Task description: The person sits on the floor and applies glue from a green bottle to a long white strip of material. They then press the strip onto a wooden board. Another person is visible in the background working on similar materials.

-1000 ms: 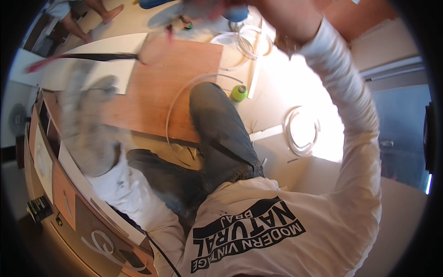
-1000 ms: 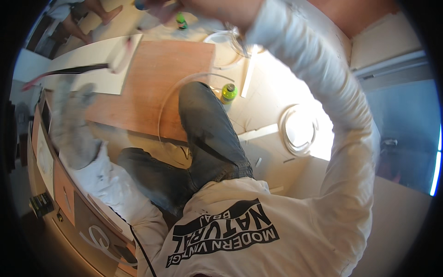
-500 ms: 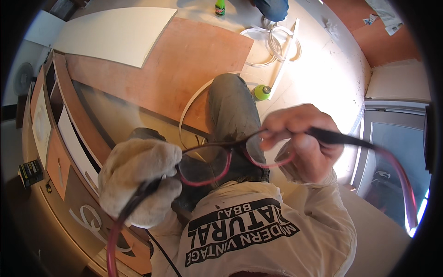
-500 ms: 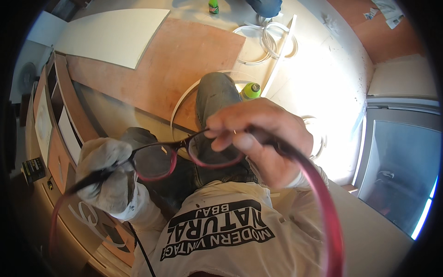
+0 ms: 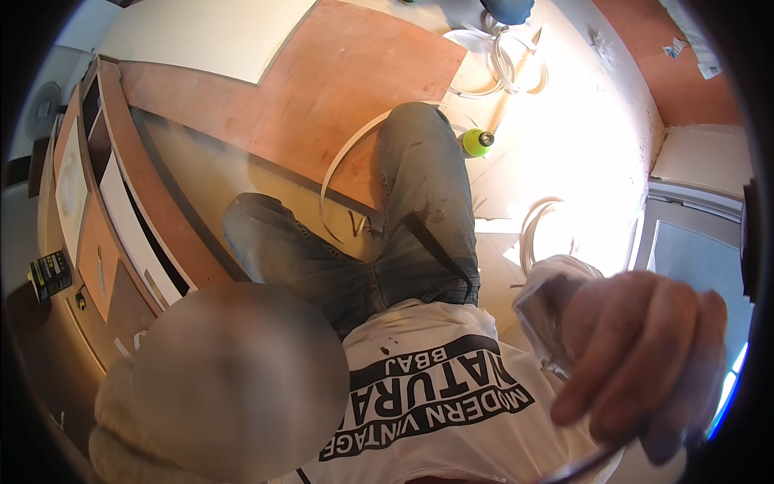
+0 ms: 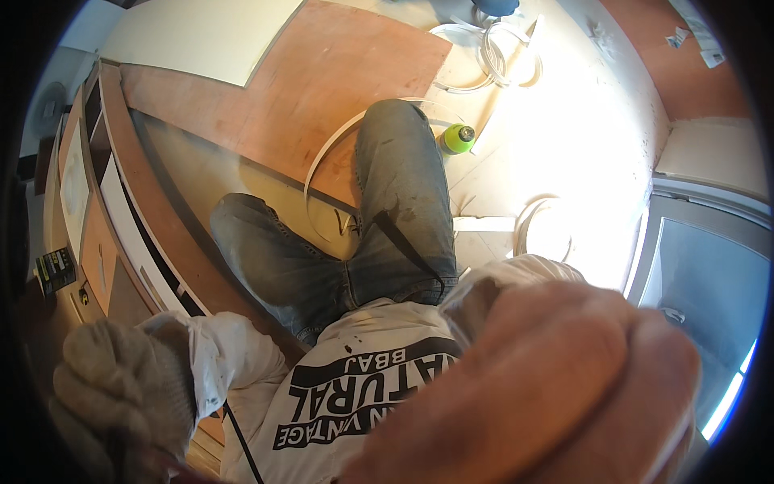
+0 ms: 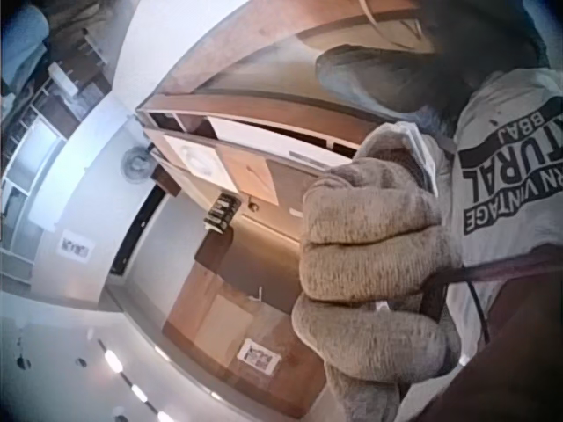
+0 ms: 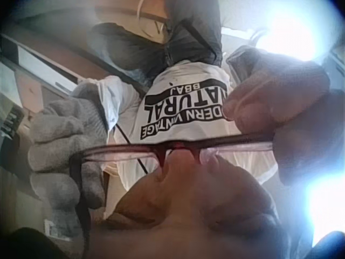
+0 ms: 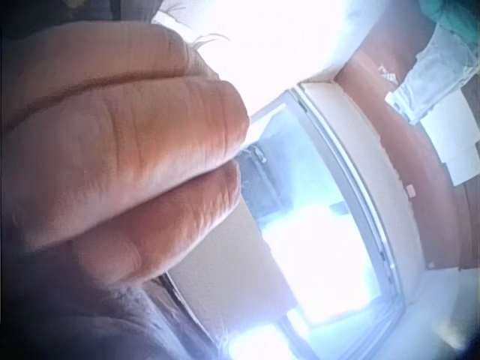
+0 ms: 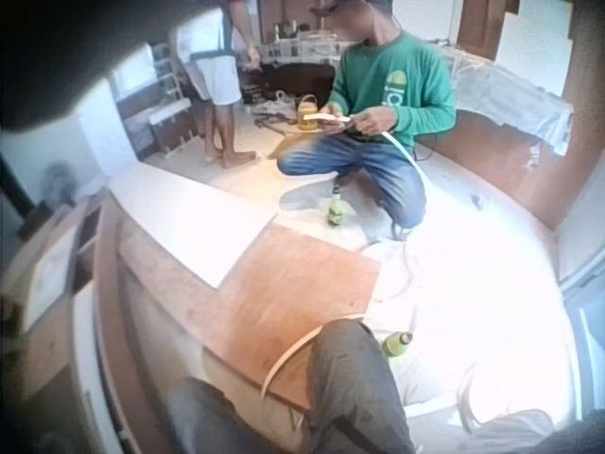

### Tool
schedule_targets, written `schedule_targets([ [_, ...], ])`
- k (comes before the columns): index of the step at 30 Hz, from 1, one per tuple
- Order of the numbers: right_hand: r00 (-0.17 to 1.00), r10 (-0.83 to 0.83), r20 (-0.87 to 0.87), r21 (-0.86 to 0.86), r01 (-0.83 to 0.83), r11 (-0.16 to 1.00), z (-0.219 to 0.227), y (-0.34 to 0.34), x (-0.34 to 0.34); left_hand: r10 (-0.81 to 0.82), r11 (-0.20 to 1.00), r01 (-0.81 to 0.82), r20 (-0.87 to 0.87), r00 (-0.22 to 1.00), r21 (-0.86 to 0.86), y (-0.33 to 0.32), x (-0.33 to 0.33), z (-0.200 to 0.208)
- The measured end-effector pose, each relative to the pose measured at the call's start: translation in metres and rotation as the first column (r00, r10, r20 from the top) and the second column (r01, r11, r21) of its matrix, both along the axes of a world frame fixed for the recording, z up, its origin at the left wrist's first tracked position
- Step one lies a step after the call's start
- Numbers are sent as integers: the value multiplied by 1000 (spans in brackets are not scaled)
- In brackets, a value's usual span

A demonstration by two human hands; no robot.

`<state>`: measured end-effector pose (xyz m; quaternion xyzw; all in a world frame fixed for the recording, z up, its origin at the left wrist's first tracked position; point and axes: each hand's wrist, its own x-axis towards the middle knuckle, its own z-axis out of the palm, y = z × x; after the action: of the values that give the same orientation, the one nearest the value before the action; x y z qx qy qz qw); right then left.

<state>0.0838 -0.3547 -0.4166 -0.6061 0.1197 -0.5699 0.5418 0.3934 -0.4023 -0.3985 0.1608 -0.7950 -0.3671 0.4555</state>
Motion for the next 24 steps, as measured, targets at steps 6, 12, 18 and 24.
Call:
schedule_targets([
  [6,975,-211,73,130,200,971,-31,-8,11,127,988,-139,-158,979,-67,-14,-20,-30],
  [12,902,-411,135,437,318,841,-80,-13,15,593,764,-570,18,805,302,-64,-76,-149],
  [18,929,-288,-231,621,369,692,-188,-21,66,277,836,-535,937,212,-126,-114,-60,-395],
  [24,801,-295,-520,223,461,859,-279,18,108,394,777,-604,885,249,-176,-132,-36,-427],
])
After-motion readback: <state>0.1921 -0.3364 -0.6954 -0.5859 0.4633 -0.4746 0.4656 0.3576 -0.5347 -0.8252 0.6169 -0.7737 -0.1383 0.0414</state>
